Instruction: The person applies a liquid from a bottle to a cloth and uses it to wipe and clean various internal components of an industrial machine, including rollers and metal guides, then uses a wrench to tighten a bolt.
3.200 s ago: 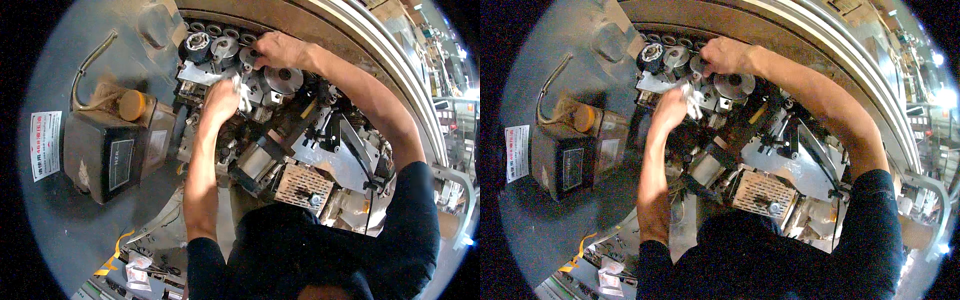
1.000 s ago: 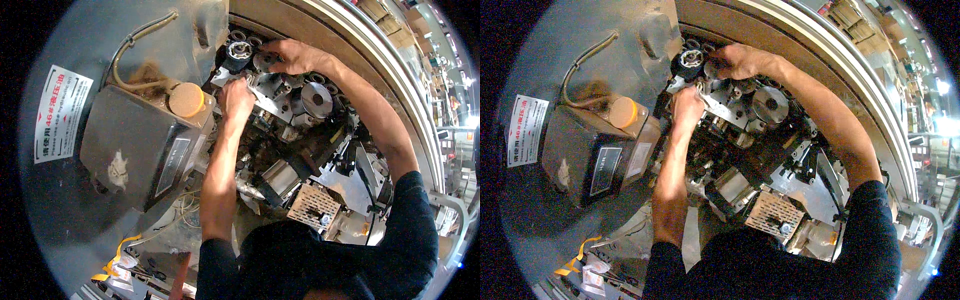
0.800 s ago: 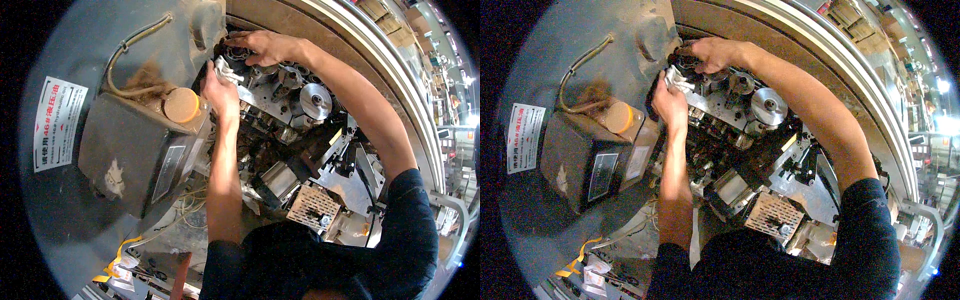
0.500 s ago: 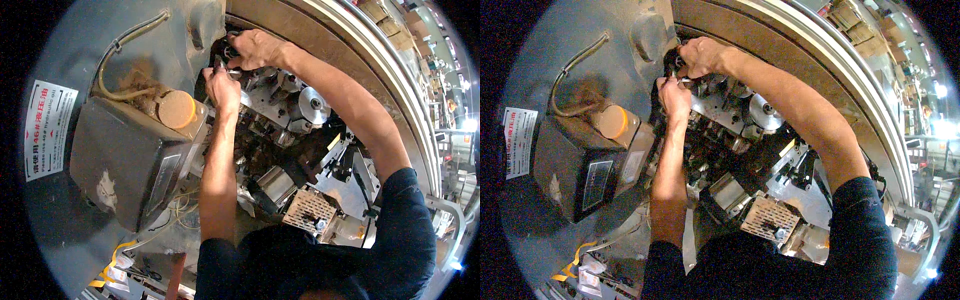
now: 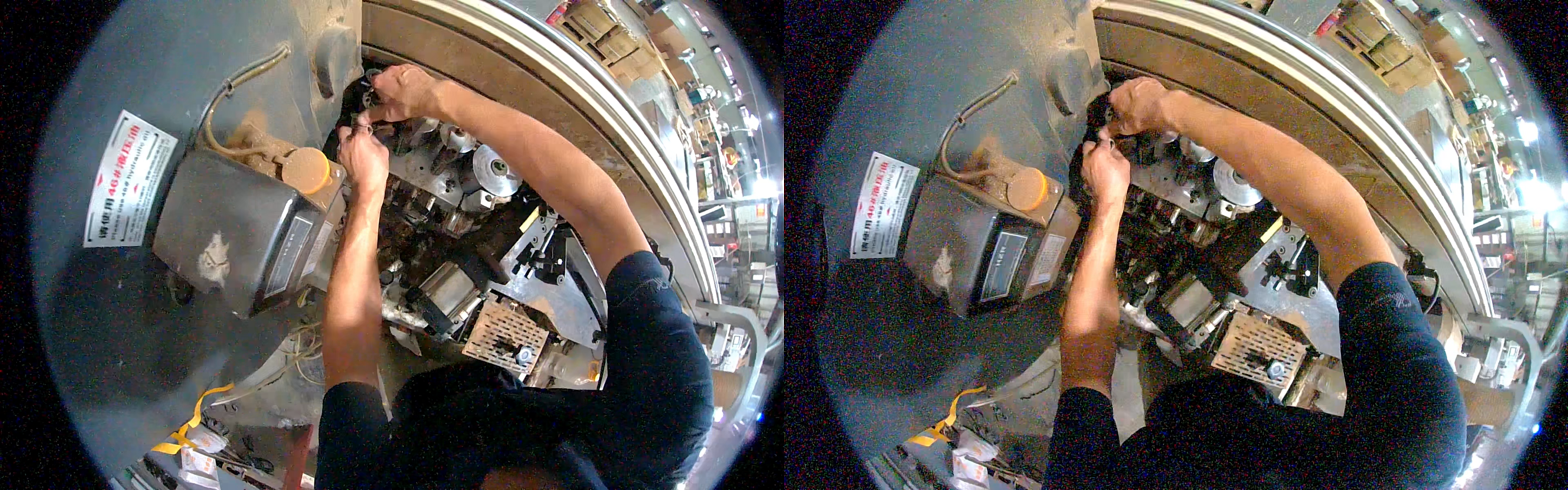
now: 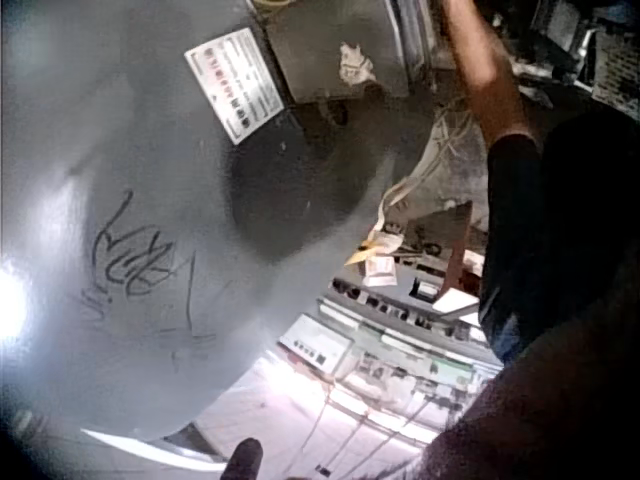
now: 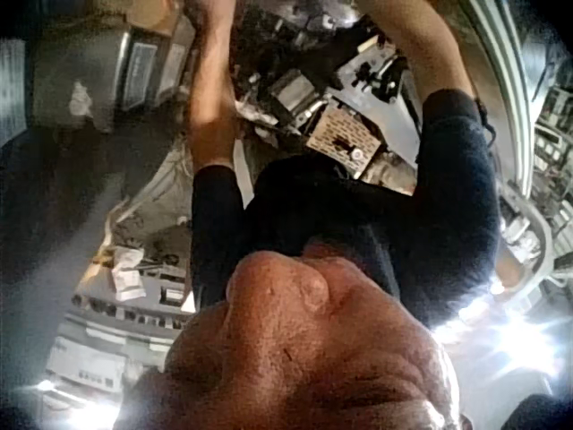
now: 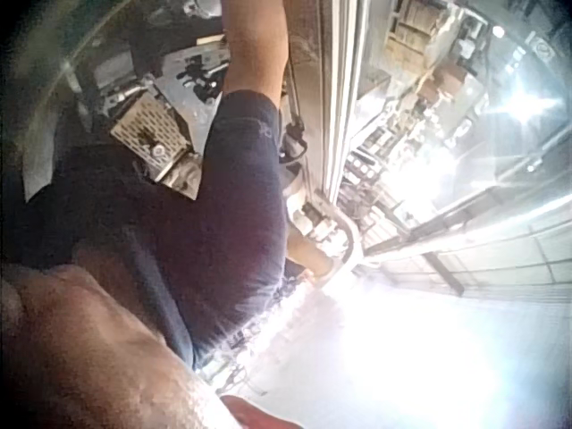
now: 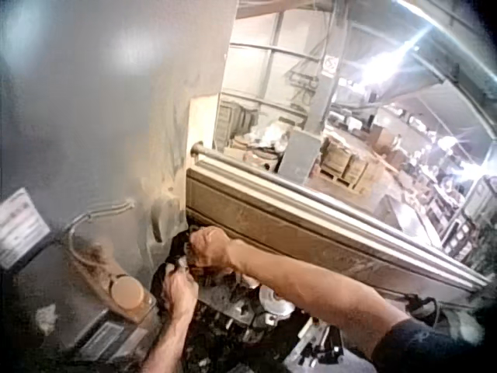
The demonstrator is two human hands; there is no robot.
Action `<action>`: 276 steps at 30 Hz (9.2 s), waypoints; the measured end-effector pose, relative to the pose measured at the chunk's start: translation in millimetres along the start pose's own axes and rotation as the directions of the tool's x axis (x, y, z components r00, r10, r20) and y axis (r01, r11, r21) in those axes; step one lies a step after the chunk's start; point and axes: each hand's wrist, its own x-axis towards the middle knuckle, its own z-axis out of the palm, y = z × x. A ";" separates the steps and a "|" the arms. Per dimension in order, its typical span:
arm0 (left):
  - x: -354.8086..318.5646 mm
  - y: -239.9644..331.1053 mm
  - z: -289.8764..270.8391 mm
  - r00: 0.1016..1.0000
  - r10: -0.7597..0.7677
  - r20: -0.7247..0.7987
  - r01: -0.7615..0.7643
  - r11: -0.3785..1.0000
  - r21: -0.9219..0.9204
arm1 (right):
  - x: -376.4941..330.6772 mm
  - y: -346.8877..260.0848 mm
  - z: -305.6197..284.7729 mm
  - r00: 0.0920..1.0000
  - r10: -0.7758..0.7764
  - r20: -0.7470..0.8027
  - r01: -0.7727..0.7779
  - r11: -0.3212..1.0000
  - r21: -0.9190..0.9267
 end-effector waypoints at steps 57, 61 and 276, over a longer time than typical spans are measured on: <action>-16.5 -1.0 -20.9 0.942 0.094 0.323 -0.016 0.972 -0.236 | -62.1 25.7 6.2 0.997 0.075 0.018 -0.077 0.981 0.177; -5.3 -5.8 -16.1 0.896 0.251 0.367 -0.160 0.952 -0.261 | -85.4 34.8 5.3 0.998 0.021 0.056 -0.030 0.987 0.155; -701.3 -264.6 -28.4 0.202 0.105 0.974 0.796 0.562 -0.225 | -465.9 -50.9 164.5 0.369 0.751 -0.547 -0.873 0.482 0.073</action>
